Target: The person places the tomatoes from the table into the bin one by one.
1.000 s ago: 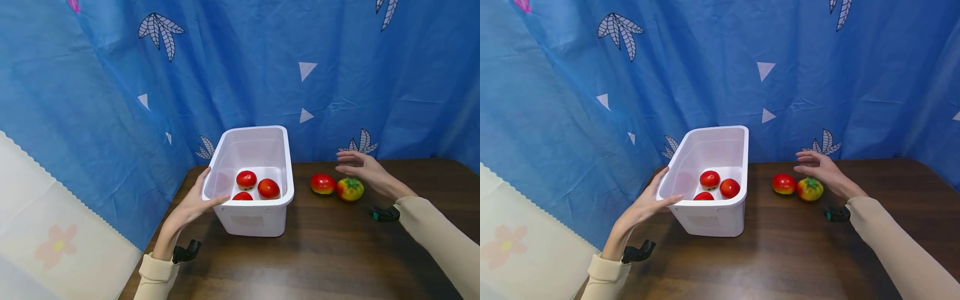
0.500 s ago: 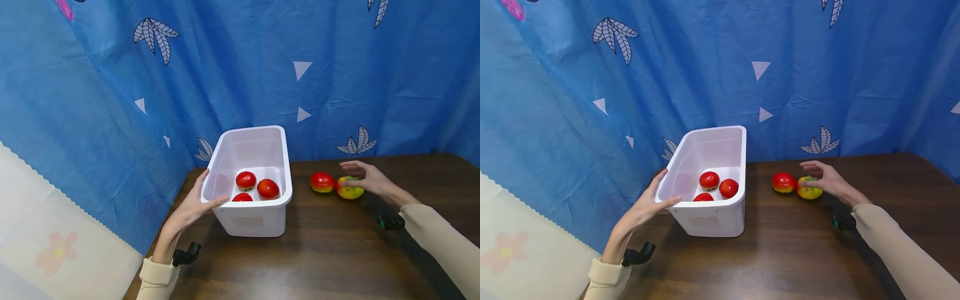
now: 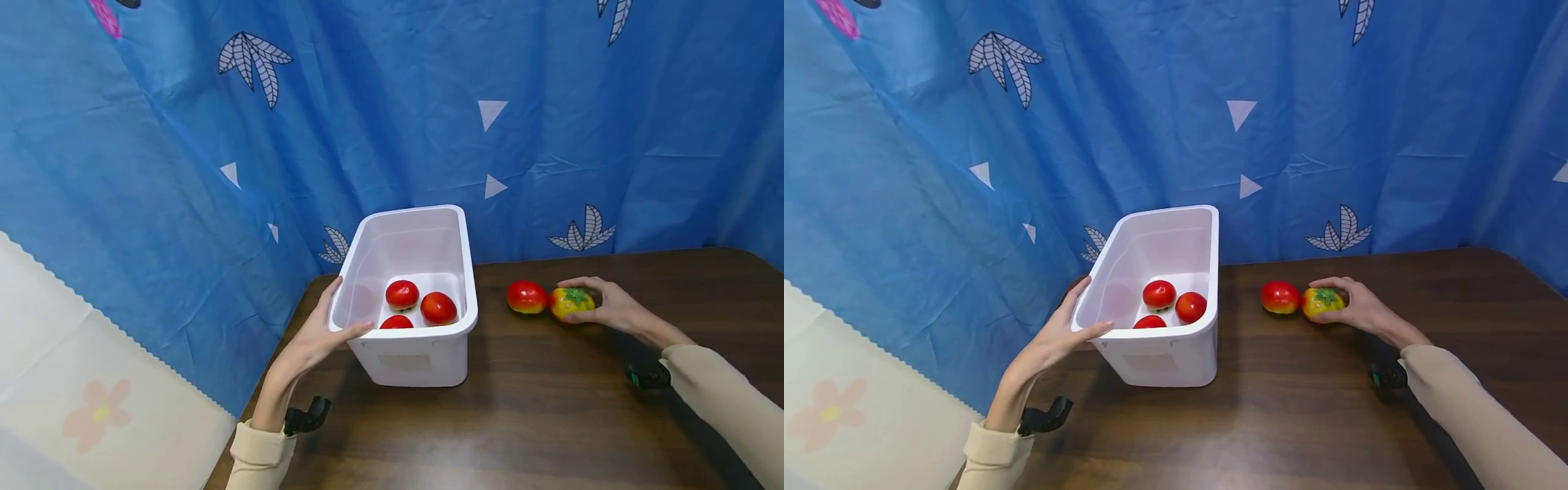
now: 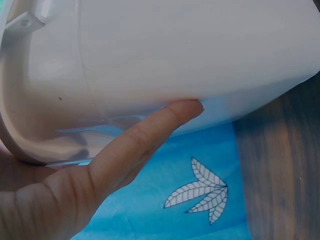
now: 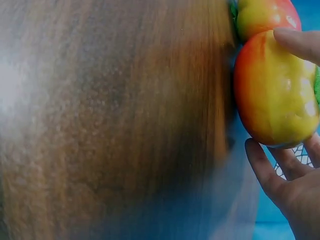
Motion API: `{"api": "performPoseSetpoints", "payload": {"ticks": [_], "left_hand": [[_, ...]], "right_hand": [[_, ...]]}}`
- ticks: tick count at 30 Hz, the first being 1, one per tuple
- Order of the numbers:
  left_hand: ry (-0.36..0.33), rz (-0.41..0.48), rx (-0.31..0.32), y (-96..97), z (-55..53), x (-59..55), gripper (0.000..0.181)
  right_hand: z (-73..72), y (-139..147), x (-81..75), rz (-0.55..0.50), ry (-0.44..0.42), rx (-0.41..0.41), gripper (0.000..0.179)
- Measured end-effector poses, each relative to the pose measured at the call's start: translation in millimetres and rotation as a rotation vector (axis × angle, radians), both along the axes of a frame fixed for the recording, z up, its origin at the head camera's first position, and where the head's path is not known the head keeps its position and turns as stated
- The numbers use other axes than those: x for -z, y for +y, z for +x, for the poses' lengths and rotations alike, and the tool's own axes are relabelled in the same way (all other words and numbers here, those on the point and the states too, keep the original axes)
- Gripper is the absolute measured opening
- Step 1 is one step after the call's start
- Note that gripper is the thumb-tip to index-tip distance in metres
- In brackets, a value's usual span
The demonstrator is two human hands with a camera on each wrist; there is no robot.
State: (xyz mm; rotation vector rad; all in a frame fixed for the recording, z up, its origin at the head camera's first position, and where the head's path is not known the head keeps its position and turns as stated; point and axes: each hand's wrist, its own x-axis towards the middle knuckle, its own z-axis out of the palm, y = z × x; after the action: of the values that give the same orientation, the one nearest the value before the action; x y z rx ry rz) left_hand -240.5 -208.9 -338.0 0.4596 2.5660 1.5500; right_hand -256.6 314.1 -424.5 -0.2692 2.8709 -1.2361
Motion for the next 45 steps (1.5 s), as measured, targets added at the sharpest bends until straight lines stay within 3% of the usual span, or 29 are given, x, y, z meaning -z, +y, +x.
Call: {"api": "performPoseSetpoints", "payload": {"ticks": [22,45], "left_hand": [[-0.025,0.023,-0.01,1.4,1.4,-2.5,0.108],[-0.025,0.027,0.011,-0.9,-1.8,-0.4,0.107]], "right_hand": [[3.2,1.2,-1.1,-0.002,0.021,0.063,0.07],[8.2,-6.3,-1.3,-0.032,-0.02,0.097,0.07]]}}
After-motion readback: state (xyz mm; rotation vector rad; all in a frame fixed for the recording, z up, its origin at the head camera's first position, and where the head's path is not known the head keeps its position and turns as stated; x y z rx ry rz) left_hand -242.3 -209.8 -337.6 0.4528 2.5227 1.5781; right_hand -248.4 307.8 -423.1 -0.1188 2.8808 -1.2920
